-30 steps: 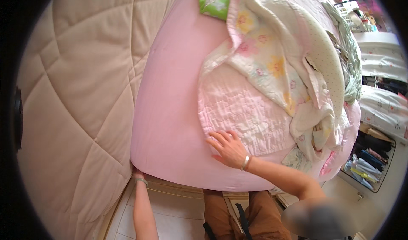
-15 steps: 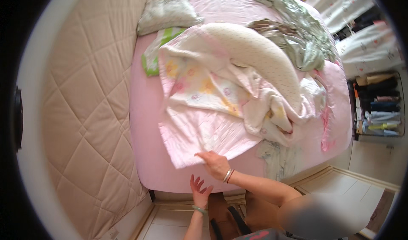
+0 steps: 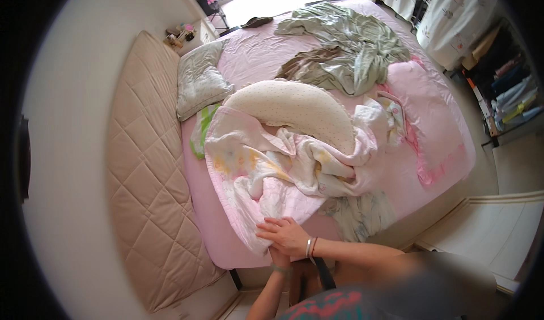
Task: The person washes a black garment in a blue basin and transfers it to a green bucket. They then move to a bedroom and fold several items of bedding, including a patterned blanket, a pillow, and a fitted sheet, placing them on the bed.
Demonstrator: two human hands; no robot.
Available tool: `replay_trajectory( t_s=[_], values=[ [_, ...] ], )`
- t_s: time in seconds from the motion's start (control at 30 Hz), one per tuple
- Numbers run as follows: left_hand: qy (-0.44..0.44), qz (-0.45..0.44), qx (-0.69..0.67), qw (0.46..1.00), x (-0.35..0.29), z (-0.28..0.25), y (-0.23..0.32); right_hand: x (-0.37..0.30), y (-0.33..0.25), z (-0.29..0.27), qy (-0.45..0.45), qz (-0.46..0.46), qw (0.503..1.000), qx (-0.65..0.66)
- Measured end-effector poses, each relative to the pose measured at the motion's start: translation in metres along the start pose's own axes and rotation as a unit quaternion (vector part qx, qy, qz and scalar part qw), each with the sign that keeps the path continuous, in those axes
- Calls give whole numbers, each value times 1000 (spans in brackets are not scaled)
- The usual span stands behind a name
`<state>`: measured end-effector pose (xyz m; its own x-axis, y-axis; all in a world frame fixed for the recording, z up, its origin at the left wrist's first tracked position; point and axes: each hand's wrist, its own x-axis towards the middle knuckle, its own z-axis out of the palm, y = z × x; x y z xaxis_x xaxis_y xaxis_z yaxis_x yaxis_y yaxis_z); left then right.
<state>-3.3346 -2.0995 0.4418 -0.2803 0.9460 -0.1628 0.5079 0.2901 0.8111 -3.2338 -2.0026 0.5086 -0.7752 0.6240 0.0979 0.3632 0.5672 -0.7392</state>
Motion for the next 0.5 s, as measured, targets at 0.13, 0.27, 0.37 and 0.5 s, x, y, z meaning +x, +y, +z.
replay_trajectory(
  t_s=[0.13, 0.27, 0.37, 0.5],
  values=[
    [96, -91, -234, 963, 14, -9, 55, -12, -6, -40, 61, -9, 997, -40],
    [221, -153, -492, 828, 33, -34, 118, -53, 36, -74, 278, 83, 954, 78],
    [226, -171, -534, 796, 24, -55, 184, -133, 136, -65, 288, 411, 767, 399],
    [149, -156, -569, 793, -5, -109, 210, -186, 185, -33, 280, 539, 527, 594]
  ],
)
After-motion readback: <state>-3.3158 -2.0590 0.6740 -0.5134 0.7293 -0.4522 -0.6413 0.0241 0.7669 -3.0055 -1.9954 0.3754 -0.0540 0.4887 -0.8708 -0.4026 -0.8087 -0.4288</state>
